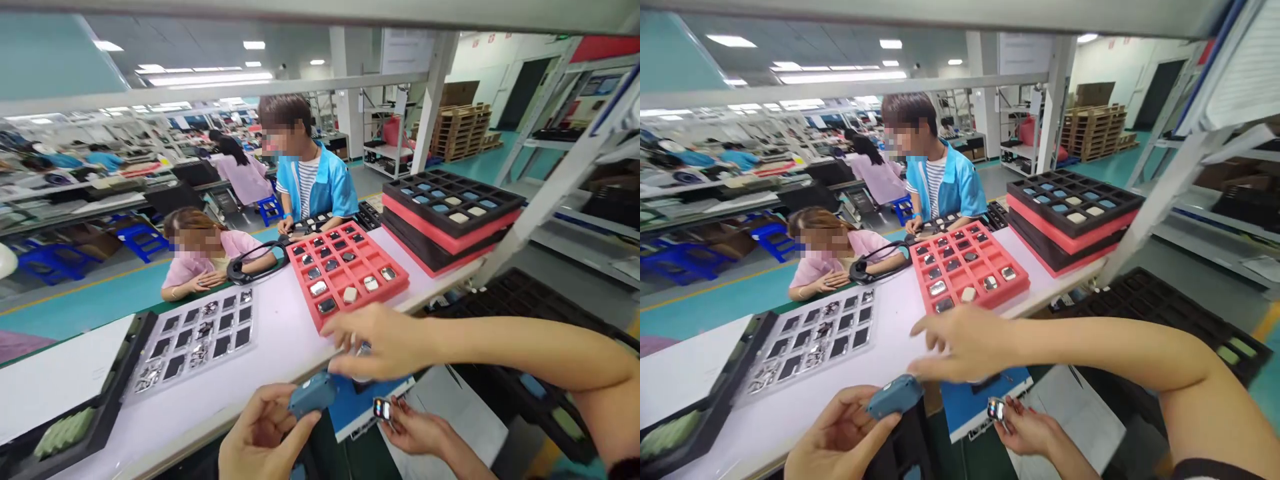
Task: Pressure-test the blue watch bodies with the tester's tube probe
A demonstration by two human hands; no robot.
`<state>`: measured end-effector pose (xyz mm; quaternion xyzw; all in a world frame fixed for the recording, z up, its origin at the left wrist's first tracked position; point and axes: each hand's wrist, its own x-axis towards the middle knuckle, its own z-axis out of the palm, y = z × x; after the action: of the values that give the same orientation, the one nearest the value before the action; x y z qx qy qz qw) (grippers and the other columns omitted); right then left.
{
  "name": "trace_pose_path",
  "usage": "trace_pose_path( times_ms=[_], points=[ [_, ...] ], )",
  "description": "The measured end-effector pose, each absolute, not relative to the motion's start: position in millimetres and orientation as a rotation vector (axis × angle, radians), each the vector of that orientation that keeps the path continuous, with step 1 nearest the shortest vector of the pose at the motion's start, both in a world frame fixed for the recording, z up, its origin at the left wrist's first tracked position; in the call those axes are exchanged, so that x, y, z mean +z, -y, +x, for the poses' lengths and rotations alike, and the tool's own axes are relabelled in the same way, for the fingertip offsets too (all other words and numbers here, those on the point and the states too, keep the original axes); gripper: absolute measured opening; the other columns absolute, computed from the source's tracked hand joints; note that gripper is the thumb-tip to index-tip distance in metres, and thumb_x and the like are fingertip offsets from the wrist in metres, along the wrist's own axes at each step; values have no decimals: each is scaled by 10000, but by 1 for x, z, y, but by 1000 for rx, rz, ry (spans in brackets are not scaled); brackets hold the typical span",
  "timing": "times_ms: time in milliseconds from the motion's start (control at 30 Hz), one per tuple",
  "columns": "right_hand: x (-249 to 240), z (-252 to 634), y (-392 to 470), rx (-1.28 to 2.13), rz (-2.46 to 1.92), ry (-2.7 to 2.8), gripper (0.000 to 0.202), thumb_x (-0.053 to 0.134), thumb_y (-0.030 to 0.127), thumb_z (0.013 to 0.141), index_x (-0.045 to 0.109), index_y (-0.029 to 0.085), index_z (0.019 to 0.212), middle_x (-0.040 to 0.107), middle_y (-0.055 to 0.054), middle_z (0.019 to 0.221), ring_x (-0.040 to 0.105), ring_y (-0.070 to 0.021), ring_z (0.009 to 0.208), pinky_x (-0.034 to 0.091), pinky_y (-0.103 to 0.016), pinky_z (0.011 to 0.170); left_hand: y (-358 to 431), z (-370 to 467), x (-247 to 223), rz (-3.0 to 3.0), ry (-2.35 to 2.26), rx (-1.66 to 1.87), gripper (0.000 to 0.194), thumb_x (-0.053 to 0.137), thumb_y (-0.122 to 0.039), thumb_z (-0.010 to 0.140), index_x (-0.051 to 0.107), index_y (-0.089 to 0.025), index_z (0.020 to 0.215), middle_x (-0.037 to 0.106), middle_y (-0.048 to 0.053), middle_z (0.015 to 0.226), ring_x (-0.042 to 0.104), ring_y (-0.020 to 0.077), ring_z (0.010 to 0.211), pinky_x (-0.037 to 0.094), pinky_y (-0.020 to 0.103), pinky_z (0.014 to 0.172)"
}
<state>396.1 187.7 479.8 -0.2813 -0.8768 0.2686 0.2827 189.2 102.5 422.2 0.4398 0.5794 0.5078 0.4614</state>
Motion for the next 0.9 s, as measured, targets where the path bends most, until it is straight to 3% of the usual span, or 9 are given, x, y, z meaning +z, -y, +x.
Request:
trace_pose_path(
  times_ms=[200,267,367,433,500,567,667,767,900],
  points=[
    [477,377,-135,881,-709,2464,177,642,189,769,654,117,930,682,-56,815,614,-146,706,466,-214,654,-86,202,420,1290,-1210,1298,232,752,-207,621,617,-192,809,649,-7,714,652,166,650,558,221,585],
    [494,385,-137,792,-769,2452,135,656,161,752,665,112,877,678,-50,777,614,-148,691,470,-223,638,-79,204,395,1387,-1265,1257,228,699,-222,689,586,-195,886,652,10,754,649,169,663,551,247,622],
    [526,415,-161,509,-906,2191,118,615,150,779,665,145,886,682,-31,812,621,-143,716,488,-250,667,-71,217,332,1744,-1322,1018,73,564,-235,788,617,-187,804,653,50,768,638,199,740,532,298,696],
    [539,449,-192,296,-1011,1865,155,630,189,769,655,157,918,674,-28,839,628,-154,732,505,-275,667,-68,235,287,1925,-1217,778,267,485,-204,805,622,-193,1034,644,109,1049,591,255,996,492,377,846],
    [540,493,-230,114,-1166,1567,188,614,210,769,639,140,942,661,-28,817,637,-160,693,519,-272,610,-68,256,249,1951,-1209,593,470,439,-161,798,493,-206,1263,439,134,1359,405,302,1238,415,444,945],
    [532,538,-264,27,-1441,1345,185,589,217,770,637,121,920,655,-25,757,646,-169,645,521,-257,548,-71,276,223,1858,-1191,514,490,415,-176,813,455,-199,1301,340,127,1428,308,295,1304,338,449,1011],
    [512,595,-296,-29,-1706,1188,183,559,221,773,646,103,883,654,-32,697,656,-182,602,521,-258,530,-81,297,197,1545,-1194,584,435,421,-232,813,515,-120,1223,473,167,1307,456,252,1200,341,366,1019],
    [495,634,-309,-91,-1803,1134,176,584,240,758,651,104,848,660,-29,670,656,-178,579,518,-270,589,-92,308,179,1448,-1217,599,411,456,-300,796,555,-66,1119,587,185,1139,567,262,1067,431,331,931],
    [481,670,-329,-134,-1928,1091,182,609,260,771,654,111,866,670,-35,698,661,-181,642,506,-296,683,-102,311,166,1345,-1210,541,331,488,-327,836,572,-77,1034,665,123,935,645,244,886,503,335,810]
  ],
)
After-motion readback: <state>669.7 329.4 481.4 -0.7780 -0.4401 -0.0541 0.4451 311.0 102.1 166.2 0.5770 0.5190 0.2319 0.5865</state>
